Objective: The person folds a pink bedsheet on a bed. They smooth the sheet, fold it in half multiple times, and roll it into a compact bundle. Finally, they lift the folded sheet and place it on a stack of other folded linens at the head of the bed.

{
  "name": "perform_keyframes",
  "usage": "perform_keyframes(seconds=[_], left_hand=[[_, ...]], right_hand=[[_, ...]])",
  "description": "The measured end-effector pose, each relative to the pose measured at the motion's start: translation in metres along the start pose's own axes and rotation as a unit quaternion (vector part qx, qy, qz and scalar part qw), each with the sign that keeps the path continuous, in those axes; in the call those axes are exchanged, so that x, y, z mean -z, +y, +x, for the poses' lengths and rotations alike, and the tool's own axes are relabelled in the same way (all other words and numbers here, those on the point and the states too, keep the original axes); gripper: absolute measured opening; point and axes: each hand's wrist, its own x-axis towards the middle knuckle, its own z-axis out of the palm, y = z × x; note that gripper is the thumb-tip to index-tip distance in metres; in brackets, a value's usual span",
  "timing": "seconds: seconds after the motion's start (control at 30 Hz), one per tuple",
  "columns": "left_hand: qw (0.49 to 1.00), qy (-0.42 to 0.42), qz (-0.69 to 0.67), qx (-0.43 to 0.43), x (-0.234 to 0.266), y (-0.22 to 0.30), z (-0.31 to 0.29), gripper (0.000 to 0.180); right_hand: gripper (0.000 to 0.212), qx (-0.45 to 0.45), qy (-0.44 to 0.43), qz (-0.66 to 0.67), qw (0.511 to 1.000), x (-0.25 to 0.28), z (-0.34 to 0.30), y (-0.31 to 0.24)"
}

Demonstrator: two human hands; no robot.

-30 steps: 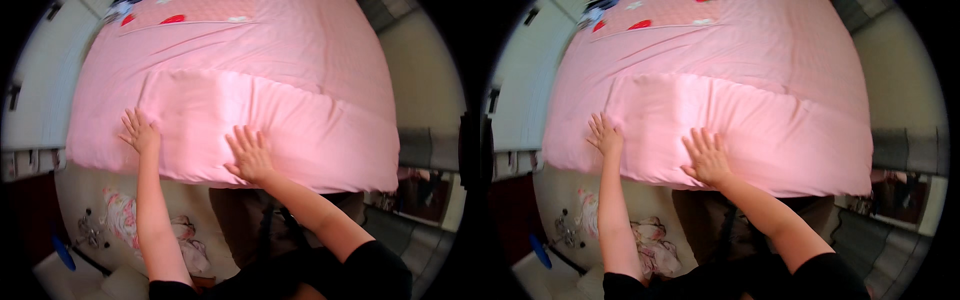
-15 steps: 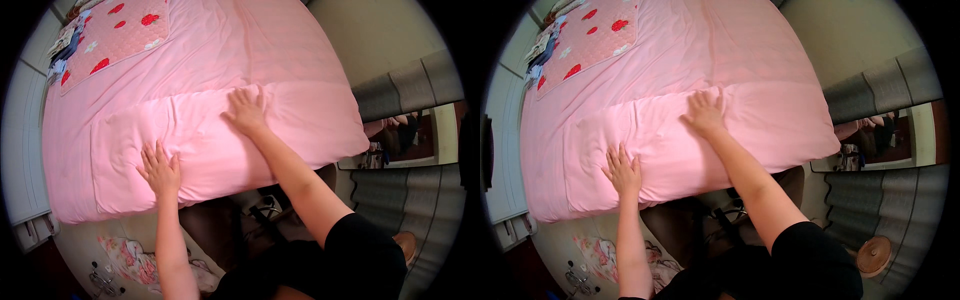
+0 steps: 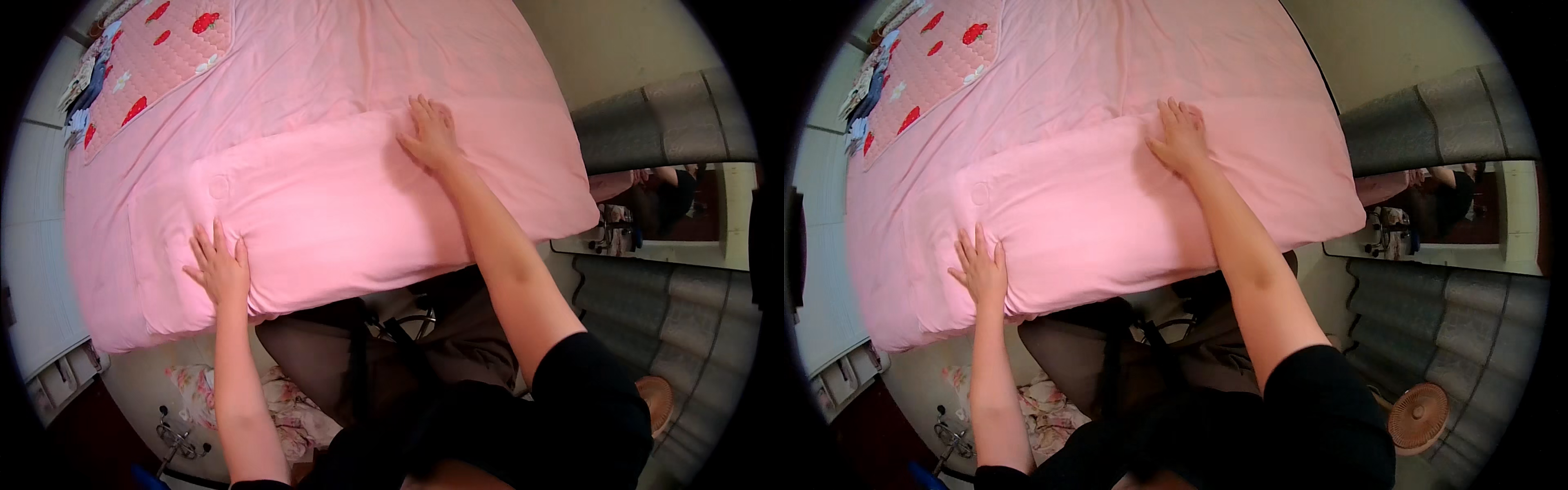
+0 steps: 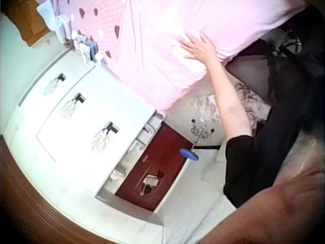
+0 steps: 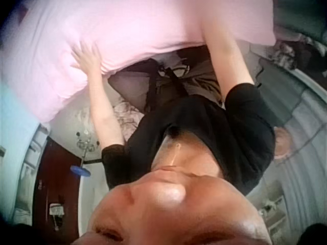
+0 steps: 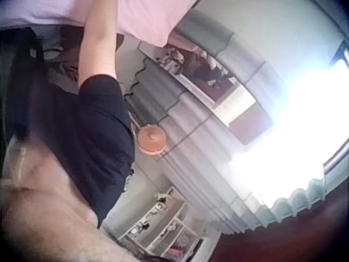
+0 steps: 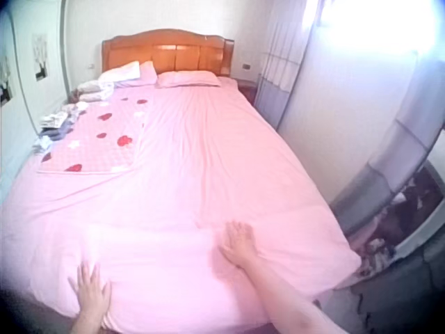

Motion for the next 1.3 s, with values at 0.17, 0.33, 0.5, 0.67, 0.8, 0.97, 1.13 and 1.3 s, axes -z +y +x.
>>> perform_keyframes(seconds=[0.17, 0.33, 0.5, 0.67, 0.8, 0.97, 1.13, 1.3], left_hand=[[0.991, 0.008, -0.106, -0.081, 0.029, 0.082, -0.035, 0.066], [0.980, 0.006, -0.099, -0.175, 0.003, 0.116, -0.069, 0.064], [0.980, 0.004, -0.100, -0.172, 0.000, 0.123, -0.065, 0.063], [0.983, -0.015, -0.097, -0.158, -0.003, 0.118, -0.061, 0.062], [0.977, -0.132, -0.104, -0.134, 0.052, 0.144, -0.036, 0.057], [0.965, -0.045, -0.160, -0.203, 0.027, 0.191, 0.042, 0.061], [0.991, -0.040, -0.109, -0.062, -0.019, 0.200, 0.069, 0.068], [0.995, 0.002, -0.073, -0.072, -0.045, 0.196, 0.070, 0.070]], right_hand=[[0.074, 0.087, -0.056, -0.046, 0.994, 0.043, -0.117, -0.078], [0.070, 0.032, -0.063, -0.037, 0.997, 0.019, -0.174, -0.053], [0.067, 0.058, -0.054, -0.043, 0.996, 0.021, -0.167, -0.042], [0.061, 0.041, -0.051, -0.110, 0.992, 0.050, -0.148, -0.007], [0.054, -0.038, -0.003, -0.112, 0.993, 0.059, -0.109, 0.055], [0.055, -0.058, -0.081, -0.108, 0.989, 0.055, -0.047, 0.072], [0.071, -0.141, -0.067, -0.129, 0.979, 0.047, -0.031, 0.116], [0.075, -0.133, -0.005, -0.116, 0.984, 0.050, -0.023, 0.181]])
